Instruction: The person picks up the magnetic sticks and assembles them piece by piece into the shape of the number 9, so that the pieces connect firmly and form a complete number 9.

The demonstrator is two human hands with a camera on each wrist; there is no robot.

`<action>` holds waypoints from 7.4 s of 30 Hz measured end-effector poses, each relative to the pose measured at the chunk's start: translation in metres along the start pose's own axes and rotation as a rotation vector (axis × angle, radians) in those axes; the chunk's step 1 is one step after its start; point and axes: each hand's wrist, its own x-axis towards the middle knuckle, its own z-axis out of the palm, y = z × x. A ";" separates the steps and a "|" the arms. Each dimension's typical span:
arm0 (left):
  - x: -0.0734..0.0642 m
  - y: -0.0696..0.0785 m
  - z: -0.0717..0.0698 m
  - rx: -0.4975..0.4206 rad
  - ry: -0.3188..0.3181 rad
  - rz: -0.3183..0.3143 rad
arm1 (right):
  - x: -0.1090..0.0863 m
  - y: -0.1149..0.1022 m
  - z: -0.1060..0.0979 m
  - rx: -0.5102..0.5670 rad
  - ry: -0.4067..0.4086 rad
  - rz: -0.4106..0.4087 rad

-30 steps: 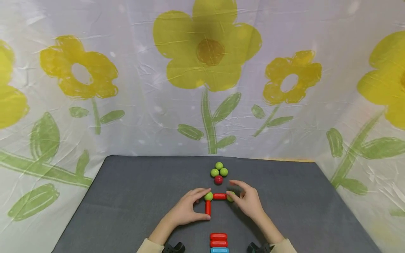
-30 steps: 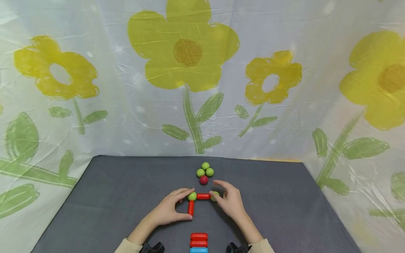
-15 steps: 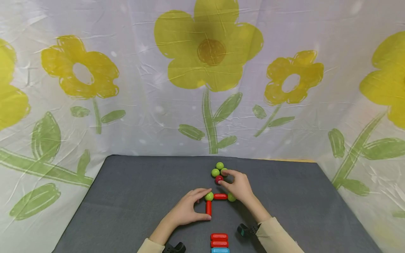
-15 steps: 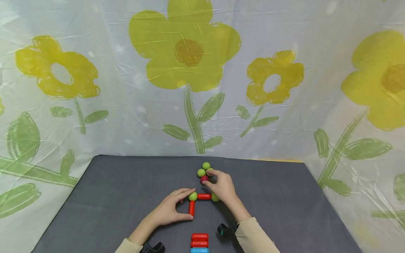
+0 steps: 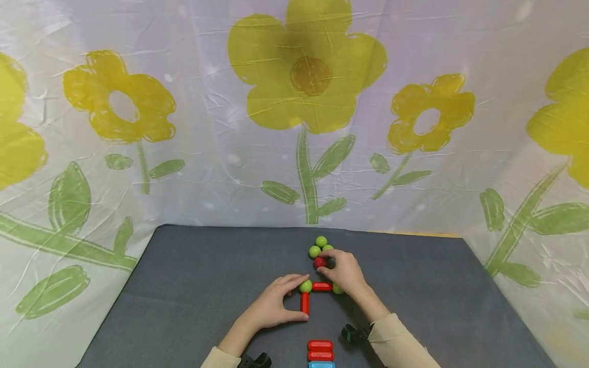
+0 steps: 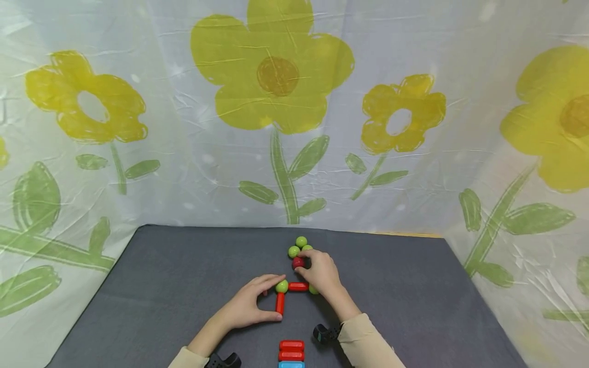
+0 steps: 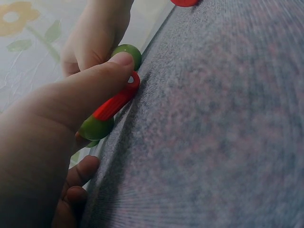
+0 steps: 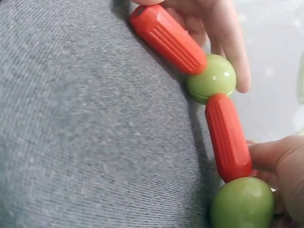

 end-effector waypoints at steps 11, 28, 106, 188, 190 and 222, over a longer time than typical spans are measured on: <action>0.000 0.000 -0.001 -0.003 -0.001 -0.001 | -0.020 -0.005 -0.009 0.185 0.026 -0.030; 0.002 -0.001 0.000 0.006 -0.020 0.001 | -0.094 0.010 -0.008 0.646 -0.217 -0.026; -0.002 0.002 -0.004 0.031 -0.094 0.088 | -0.115 -0.006 0.018 0.459 -0.181 -0.146; -0.002 0.004 -0.003 0.016 -0.069 0.063 | -0.154 0.021 -0.005 0.408 -0.264 -0.219; -0.002 0.004 -0.003 0.015 -0.069 0.063 | -0.155 0.021 -0.005 0.409 -0.255 -0.217; -0.003 0.003 -0.003 0.004 -0.070 0.063 | -0.137 0.019 -0.007 0.493 -0.099 0.063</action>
